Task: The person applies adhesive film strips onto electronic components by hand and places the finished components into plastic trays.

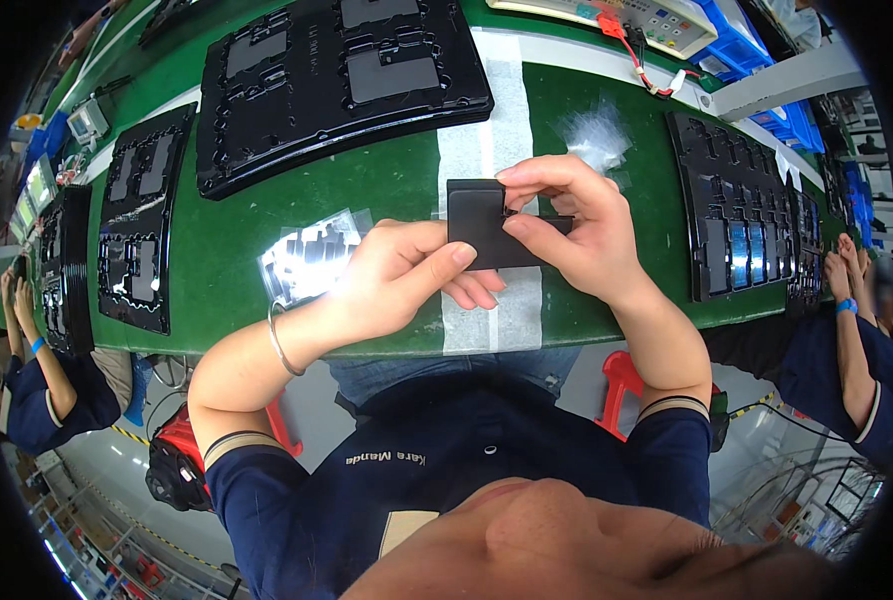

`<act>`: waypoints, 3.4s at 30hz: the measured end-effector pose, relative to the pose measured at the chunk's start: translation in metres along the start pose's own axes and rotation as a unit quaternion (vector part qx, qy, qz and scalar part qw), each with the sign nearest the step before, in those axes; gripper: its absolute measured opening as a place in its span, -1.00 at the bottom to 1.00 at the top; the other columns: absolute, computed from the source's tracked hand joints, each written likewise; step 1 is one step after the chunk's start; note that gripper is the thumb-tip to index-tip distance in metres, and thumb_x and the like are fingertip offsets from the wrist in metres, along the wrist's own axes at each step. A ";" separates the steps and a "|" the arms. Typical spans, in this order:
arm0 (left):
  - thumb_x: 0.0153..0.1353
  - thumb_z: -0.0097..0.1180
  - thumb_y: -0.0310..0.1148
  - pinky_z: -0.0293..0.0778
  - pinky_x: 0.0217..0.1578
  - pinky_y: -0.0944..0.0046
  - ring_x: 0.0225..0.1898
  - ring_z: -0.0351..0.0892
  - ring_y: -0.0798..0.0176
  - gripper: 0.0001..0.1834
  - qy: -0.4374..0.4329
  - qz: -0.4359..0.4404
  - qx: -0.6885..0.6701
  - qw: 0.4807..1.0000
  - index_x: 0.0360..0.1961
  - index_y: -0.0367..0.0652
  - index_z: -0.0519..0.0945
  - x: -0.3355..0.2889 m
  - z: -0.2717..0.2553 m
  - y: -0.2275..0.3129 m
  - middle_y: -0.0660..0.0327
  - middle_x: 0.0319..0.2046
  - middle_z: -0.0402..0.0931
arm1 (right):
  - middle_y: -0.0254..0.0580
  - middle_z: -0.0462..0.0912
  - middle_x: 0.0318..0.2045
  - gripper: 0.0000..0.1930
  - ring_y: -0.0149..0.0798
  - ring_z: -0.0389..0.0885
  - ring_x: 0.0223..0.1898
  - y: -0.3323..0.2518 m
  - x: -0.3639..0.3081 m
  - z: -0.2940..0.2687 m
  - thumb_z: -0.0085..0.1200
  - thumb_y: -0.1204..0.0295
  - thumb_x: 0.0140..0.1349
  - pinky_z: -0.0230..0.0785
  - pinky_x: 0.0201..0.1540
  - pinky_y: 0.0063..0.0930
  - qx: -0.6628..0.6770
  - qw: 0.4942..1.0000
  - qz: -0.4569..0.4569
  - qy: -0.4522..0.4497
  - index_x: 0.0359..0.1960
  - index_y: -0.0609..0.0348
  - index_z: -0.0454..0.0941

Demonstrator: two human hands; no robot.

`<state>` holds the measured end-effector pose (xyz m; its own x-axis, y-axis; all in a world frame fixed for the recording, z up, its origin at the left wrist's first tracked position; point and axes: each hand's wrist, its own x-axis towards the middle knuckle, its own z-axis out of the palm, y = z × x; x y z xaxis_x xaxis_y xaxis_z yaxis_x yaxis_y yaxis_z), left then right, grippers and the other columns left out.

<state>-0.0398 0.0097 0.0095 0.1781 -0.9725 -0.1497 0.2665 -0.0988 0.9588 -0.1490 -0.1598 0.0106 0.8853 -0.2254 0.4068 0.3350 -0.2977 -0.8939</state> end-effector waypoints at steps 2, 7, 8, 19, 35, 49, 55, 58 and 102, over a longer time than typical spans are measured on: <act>0.30 -0.21 -0.38 0.55 -0.31 0.32 -0.35 0.60 0.21 -0.69 0.000 -0.003 0.004 1.000 -0.23 -0.47 0.46 0.000 0.000 0.000 -0.02 -0.38 0.56 | -0.14 0.55 -0.26 -0.69 -0.35 0.56 -0.28 0.001 -0.001 -0.002 0.12 0.65 -0.02 0.41 -0.20 -0.53 -0.006 1.000 0.003 -0.019 -0.17 0.30 0.46; 0.30 -0.22 -0.37 0.55 -0.31 0.32 -0.35 0.60 0.21 -0.68 0.002 -0.005 0.003 1.000 -0.22 -0.46 0.46 0.002 0.000 0.000 -0.02 -0.37 0.56 | -0.15 0.52 -0.21 -0.65 -0.37 0.54 -0.25 0.004 -0.001 -0.003 0.12 0.67 -0.02 0.36 -0.18 -0.57 -0.025 0.999 -0.011 -0.036 -0.13 0.30 0.43; 0.30 -0.22 -0.37 0.55 -0.31 0.32 -0.35 0.60 0.21 -0.68 0.003 -0.005 0.004 1.000 -0.22 -0.46 0.46 0.001 0.000 0.000 -0.02 -0.37 0.56 | -0.16 0.55 -0.28 -0.68 -0.36 0.56 -0.29 0.000 0.000 0.000 0.11 0.64 -0.01 0.40 -0.20 -0.55 -0.029 1.000 0.001 -0.013 -0.15 0.29 0.46; 0.30 -0.22 -0.37 0.55 -0.32 0.32 -0.36 0.60 0.21 -0.68 0.002 0.008 0.011 1.000 -0.25 -0.47 0.47 0.001 -0.001 0.001 -0.01 -0.38 0.56 | -0.19 0.58 -0.37 -0.71 -0.37 0.57 -0.33 -0.002 0.001 0.002 0.12 0.61 -0.01 0.41 -0.23 -0.53 -0.038 0.999 0.001 0.005 -0.18 0.26 0.50; 0.33 -0.26 -0.35 0.53 -0.27 0.32 -0.32 0.59 0.20 -0.66 0.023 0.036 0.013 0.999 -0.16 -0.45 0.45 0.001 -0.002 0.000 -0.03 -0.32 0.55 | -0.31 0.55 -0.42 -0.66 -0.43 0.52 -0.34 0.006 0.000 -0.002 0.19 0.56 -0.04 0.38 -0.20 -0.53 0.065 0.996 0.061 0.002 -0.19 0.25 0.42; -0.16 0.19 -0.39 0.37 0.00 0.15 0.04 0.37 0.00 -0.52 -0.089 0.269 0.578 0.765 -0.15 -0.39 0.46 -0.002 -0.014 -0.023 0.01 -0.05 0.40 | -0.28 0.46 -0.57 -0.68 -0.32 0.43 -0.62 -0.006 -0.032 -0.037 0.16 0.64 -0.34 0.28 -0.61 -0.51 -0.387 0.916 -0.108 -0.014 -0.39 0.19 0.59; -0.24 0.20 -0.41 0.39 -0.02 0.17 0.07 0.36 0.00 -0.45 -0.073 0.242 0.590 0.767 -0.13 -0.43 0.45 -0.005 -0.010 -0.024 -0.02 -0.02 0.38 | -0.22 0.48 -0.30 -0.51 -0.21 0.45 -0.38 -0.002 -0.058 -0.041 0.28 0.31 -0.37 0.31 -0.39 -0.39 -0.418 0.888 -0.051 -0.185 -0.27 0.21 0.53; -0.26 0.20 -0.40 0.40 -0.02 0.14 0.07 0.34 -0.03 -0.46 -0.077 0.229 0.593 0.768 -0.16 -0.43 0.46 -0.004 -0.010 -0.024 -0.02 -0.03 0.38 | -0.17 0.43 -0.13 -0.40 -0.11 0.38 -0.16 -0.005 -0.054 -0.046 0.31 0.22 -0.37 0.25 -0.19 -0.27 -0.394 0.894 0.017 -0.215 -0.18 0.19 0.50; -0.15 0.12 -0.51 0.53 -0.17 0.18 -0.02 0.38 -0.04 -0.79 -0.064 0.228 0.566 0.789 -0.40 -0.31 0.53 0.003 -0.016 -0.033 -0.03 -0.10 0.42 | -0.05 0.33 -0.03 -0.39 -0.05 0.25 -0.09 0.011 -0.043 -0.032 0.22 0.23 -0.35 0.16 -0.11 -0.26 -0.298 0.914 0.097 -0.259 -0.11 0.14 0.52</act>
<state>-0.0326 0.0132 -0.0262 -0.1047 -0.9677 0.2291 -0.8288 0.2123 0.5178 -0.1934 -0.1828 -0.0102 0.9950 0.0956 -0.0301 0.0568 -0.7857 -0.6160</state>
